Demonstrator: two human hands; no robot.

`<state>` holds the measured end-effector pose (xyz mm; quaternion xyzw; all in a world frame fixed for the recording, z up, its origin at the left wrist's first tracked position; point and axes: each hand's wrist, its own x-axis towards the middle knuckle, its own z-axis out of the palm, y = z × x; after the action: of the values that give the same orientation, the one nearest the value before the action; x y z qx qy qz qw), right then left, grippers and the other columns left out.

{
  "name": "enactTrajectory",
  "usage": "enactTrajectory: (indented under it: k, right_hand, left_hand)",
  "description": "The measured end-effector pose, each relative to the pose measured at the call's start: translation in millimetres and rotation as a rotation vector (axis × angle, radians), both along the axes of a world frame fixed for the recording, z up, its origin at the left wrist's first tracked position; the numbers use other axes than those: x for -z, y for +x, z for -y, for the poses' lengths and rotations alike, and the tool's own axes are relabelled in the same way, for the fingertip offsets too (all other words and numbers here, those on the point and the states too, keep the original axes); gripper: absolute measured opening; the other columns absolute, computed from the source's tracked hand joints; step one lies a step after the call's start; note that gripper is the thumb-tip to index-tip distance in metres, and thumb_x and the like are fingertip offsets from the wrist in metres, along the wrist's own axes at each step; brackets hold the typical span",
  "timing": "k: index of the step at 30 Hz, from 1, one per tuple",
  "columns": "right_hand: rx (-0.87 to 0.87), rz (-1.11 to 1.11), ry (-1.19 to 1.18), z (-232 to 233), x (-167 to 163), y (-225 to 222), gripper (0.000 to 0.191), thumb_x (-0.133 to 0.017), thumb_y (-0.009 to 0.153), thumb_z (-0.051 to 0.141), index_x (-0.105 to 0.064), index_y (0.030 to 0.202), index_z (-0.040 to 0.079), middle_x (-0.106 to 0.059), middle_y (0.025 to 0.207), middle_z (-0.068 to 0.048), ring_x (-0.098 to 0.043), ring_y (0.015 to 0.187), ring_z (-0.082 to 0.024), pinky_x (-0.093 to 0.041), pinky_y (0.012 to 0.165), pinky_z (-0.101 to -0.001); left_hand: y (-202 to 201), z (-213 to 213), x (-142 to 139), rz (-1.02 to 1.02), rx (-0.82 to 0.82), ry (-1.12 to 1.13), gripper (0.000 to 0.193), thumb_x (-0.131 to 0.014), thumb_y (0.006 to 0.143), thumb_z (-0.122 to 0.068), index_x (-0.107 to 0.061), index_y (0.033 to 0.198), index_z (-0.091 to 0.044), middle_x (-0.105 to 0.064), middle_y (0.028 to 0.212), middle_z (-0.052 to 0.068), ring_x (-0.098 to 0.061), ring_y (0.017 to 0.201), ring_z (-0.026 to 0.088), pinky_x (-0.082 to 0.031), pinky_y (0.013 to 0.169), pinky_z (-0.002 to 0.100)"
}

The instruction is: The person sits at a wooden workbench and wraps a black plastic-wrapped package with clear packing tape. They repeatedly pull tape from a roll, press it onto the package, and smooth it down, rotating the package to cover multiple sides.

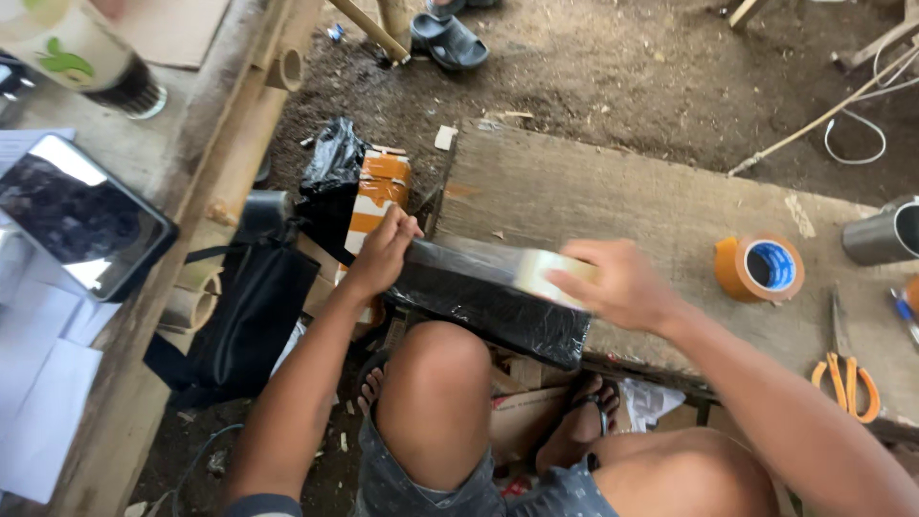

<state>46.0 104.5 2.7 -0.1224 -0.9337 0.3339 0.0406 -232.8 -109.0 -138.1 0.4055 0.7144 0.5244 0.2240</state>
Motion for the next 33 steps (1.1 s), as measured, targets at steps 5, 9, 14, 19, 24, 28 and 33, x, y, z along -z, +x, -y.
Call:
enactTrajectory:
  k: [5,9,14,19,24,28,33]
  right_hand:
    - [0.266,0.093,-0.112,-26,13,89,0.031,-0.071,0.091,0.033,-0.069,0.082,0.004,-0.056,0.06,-0.008,-0.05,0.056,-0.01,-0.044,0.053,-0.0303]
    - [0.423,0.053,-0.231,-29,55,110,0.032,-0.07,0.093,0.031,-0.065,0.078,0.003,-0.051,0.059,0.0,-0.044,0.057,-0.005,-0.039,0.05,-0.0283]
    - [0.471,-0.017,-0.297,-29,81,121,0.031,-0.07,0.094,0.028,-0.067,0.078,0.002,-0.048,0.057,0.0,-0.04,0.057,-0.006,-0.034,0.05,-0.0283]
    - [0.443,-0.086,-0.268,-27,89,122,0.029,-0.07,0.095,0.027,-0.068,0.079,0.003,-0.052,0.057,0.003,-0.044,0.058,-0.003,-0.037,0.05,-0.0258]
    - [0.475,-0.07,-0.288,-27,102,126,0.029,-0.07,0.095,0.027,-0.068,0.08,0.003,-0.052,0.057,0.001,-0.043,0.057,-0.004,-0.037,0.05,-0.0268]
    - [0.515,-0.073,-0.381,-29,124,127,0.03,-0.07,0.095,0.028,-0.067,0.079,0.002,-0.052,0.058,0.002,-0.044,0.057,-0.003,-0.036,0.05,-0.0257]
    - [0.541,-0.123,-0.601,-33,156,128,0.033,-0.068,0.097,0.027,-0.065,0.076,0.002,-0.056,0.063,0.006,-0.047,0.057,-0.001,-0.038,0.049,-0.023]
  left_hand:
    - [-4,1,12,0.058,0.082,0.035,0.037,-0.042,0.111,-0.04,-0.051,0.1,-0.006,-0.062,0.094,0.005,-0.06,0.094,0.016,-0.047,0.09,0.031]
    - [-6,-1,17,0.079,0.111,0.006,0.036,-0.043,0.113,-0.038,-0.052,0.099,-0.006,-0.058,0.092,0.005,-0.055,0.09,0.015,-0.045,0.088,0.029]
    - [-6,0,17,0.157,0.093,-0.079,0.035,-0.044,0.114,-0.035,-0.05,0.097,-0.004,-0.057,0.09,0.004,-0.052,0.087,0.011,-0.045,0.085,0.026]
    - [-6,-1,15,0.132,0.12,-0.01,0.031,-0.046,0.112,-0.032,-0.052,0.099,-0.005,-0.061,0.094,0.002,-0.054,0.091,0.01,-0.045,0.088,0.026]
    - [-6,-3,14,0.184,0.103,-0.054,0.03,-0.048,0.111,-0.032,-0.052,0.098,-0.005,-0.061,0.094,0.001,-0.052,0.09,0.009,-0.044,0.087,0.025]
    - [-8,-4,16,0.191,0.108,-0.045,0.028,-0.049,0.112,-0.03,-0.053,0.098,-0.006,-0.058,0.092,0.002,-0.05,0.088,0.009,-0.044,0.086,0.026]
    - [-8,-7,18,0.31,0.087,0.018,0.019,-0.052,0.107,-0.022,-0.049,0.094,-0.008,-0.061,0.095,0.001,-0.056,0.092,0.009,-0.046,0.09,0.025]
